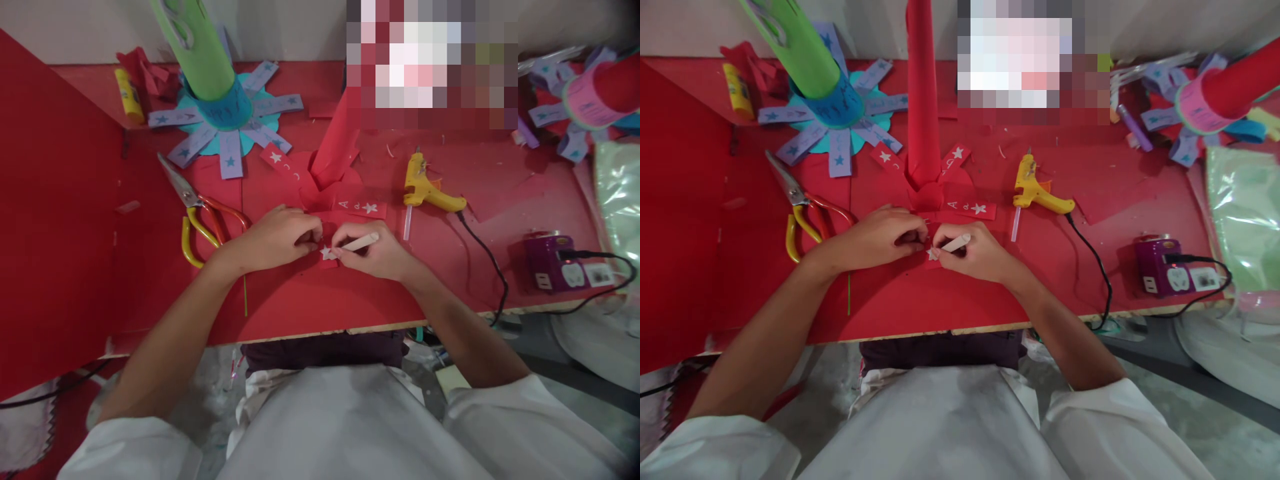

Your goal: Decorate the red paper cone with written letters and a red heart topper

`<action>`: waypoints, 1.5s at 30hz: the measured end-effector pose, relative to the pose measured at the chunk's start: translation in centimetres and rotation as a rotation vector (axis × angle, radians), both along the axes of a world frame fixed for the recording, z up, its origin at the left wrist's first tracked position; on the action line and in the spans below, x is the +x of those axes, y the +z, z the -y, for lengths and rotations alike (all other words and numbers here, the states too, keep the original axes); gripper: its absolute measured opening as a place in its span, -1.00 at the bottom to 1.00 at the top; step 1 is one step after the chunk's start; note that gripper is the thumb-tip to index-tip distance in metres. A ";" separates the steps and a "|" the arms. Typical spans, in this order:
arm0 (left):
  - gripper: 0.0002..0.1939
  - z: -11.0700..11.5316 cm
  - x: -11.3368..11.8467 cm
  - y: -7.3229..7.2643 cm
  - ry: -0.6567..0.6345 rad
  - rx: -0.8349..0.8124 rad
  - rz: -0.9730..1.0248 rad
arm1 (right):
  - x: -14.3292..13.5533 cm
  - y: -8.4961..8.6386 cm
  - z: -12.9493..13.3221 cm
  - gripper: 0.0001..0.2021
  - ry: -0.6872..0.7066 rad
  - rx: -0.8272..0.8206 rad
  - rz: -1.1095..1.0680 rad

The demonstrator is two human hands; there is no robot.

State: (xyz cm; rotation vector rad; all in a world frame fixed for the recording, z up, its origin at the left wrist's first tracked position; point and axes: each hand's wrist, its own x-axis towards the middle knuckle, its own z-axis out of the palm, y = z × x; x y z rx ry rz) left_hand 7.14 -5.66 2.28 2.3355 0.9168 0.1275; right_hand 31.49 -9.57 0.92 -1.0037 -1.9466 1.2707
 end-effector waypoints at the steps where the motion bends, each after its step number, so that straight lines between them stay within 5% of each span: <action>1: -0.91 0.0 0.0 0.0 0.000 0.001 0.003 | 0.0 0.0 0.0 -0.90 0.003 -0.004 0.000; 45: -0.90 0.0 0.0 0.1 -0.009 -0.002 -0.003 | 0.1 -0.4 -0.1 -0.89 -0.070 0.042 0.009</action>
